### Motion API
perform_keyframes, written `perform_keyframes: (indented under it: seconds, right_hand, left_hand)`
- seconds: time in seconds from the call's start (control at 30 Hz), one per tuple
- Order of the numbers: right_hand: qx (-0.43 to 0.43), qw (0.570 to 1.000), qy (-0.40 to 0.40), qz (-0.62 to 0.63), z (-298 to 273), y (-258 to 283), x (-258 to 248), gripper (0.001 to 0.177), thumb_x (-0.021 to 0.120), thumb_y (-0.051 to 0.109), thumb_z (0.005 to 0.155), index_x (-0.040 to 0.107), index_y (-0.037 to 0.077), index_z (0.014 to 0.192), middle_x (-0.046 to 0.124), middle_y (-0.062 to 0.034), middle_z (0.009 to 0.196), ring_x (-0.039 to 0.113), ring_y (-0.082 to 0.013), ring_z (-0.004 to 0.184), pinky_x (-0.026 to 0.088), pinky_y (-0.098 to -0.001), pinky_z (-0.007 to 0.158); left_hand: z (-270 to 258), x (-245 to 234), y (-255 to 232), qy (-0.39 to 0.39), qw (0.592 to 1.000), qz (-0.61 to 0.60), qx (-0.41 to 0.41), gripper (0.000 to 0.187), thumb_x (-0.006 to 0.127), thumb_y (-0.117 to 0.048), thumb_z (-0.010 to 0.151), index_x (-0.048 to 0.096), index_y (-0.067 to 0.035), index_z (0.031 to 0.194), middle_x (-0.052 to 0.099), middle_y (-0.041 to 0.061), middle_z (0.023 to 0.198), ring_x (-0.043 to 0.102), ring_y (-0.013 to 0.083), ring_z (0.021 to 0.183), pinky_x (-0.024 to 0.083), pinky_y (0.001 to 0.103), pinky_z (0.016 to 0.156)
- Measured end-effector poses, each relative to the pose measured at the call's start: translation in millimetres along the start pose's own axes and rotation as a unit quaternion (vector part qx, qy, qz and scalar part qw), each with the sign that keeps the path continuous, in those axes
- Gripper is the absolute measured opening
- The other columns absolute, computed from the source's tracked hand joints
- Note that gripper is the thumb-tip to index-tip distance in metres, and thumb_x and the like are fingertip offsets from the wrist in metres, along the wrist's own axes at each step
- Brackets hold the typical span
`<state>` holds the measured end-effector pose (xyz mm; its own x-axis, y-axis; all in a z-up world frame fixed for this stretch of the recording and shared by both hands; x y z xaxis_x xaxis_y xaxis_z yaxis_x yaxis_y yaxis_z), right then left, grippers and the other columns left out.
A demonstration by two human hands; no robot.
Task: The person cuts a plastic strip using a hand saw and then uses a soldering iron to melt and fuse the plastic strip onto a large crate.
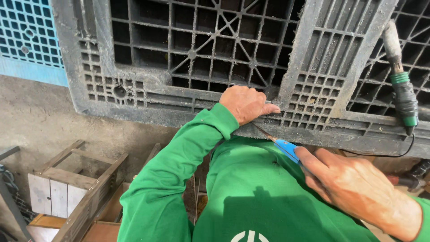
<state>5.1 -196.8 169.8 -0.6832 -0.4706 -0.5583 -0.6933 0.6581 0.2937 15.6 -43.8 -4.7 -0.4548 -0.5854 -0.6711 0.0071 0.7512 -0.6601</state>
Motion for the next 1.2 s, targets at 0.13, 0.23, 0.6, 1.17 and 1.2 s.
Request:
perform_keyframes:
  seconds: [0.13, 0.23, 0.6, 1.17, 1.2]
  right_hand:
    - [-0.001, 0.993, 0.083, -0.085, 8, 12, -2, 0.064, 0.060, 0.032, 0.090, 0.041, 0.020, 0.151, 0.058, -0.0045, 0.080, 0.071, -0.0275, 0.061, 0.059, -0.0427, 0.053]
    - [-0.003, 0.981, 0.154, -0.118, 12, 16, -4, 0.066, 0.053, 0.029, 0.095, 0.031, 0.018, 0.156, 0.058, -0.0043, 0.082, 0.072, -0.0254, 0.063, 0.060, -0.0409, 0.053]
    - [-0.029, 0.992, 0.125, 0.009, 59, 34, -22, 0.061, 0.055, 0.025, 0.089, 0.038, 0.014, 0.146, 0.061, -0.0106, 0.095, 0.070, -0.0332, 0.072, 0.055, -0.0469, 0.055]
    - [-0.003, 0.985, 0.160, -0.070, 25, 26, -9, 0.080, 0.052, 0.030, 0.091, 0.023, 0.024, 0.166, 0.060, -0.0064, 0.085, 0.066, -0.0267, 0.060, 0.053, -0.0417, 0.052]
    - [-0.008, 0.984, 0.174, -0.045, 25, 28, -10, 0.081, 0.052, 0.027, 0.091, 0.022, 0.021, 0.165, 0.059, -0.0065, 0.086, 0.066, -0.0267, 0.060, 0.053, -0.0415, 0.053]
  left_hand:
    - [-1, 1, 1, -0.001, 1.000, -0.012, -0.002, 0.073, 0.040, -0.073, 0.094, 0.074, -0.011, 0.074, 0.072, 0.013, 0.069, 0.072, 0.0339, 0.070, 0.056, 0.047, 0.063]
    - [-1, 1, 2, 0.011, 1.000, -0.018, -0.001, 0.073, 0.040, -0.072, 0.095, 0.073, -0.011, 0.073, 0.072, 0.013, 0.069, 0.072, 0.0339, 0.070, 0.056, 0.046, 0.063]
    - [-6, -1, 0, -0.017, 0.999, -0.024, 0.030, 0.069, 0.045, -0.069, 0.095, 0.071, -0.010, 0.069, 0.070, 0.013, 0.065, 0.070, 0.0332, 0.063, 0.054, 0.046, 0.056]
    - [-45, -80, 5, -0.244, 0.949, -0.110, 0.164, 0.017, 0.056, -0.014, 0.094, 0.072, -0.017, 0.098, 0.073, 0.012, 0.096, 0.069, 0.0345, 0.081, 0.052, 0.043, 0.062]
    - [-53, -98, 27, -0.299, 0.937, -0.139, 0.113, 0.015, 0.054, -0.014, 0.100, 0.068, -0.012, 0.106, 0.071, 0.012, 0.107, 0.067, 0.0327, 0.088, 0.054, 0.043, 0.072]
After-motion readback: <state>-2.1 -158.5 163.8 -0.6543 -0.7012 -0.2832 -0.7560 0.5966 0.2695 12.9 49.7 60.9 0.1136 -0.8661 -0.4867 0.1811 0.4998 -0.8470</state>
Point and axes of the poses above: each hand's wrist, its own z-axis towards the middle knuckle, its own x-axis out of the palm, y = z × x, the point moved 8 cm from there along z, towards the middle knuckle
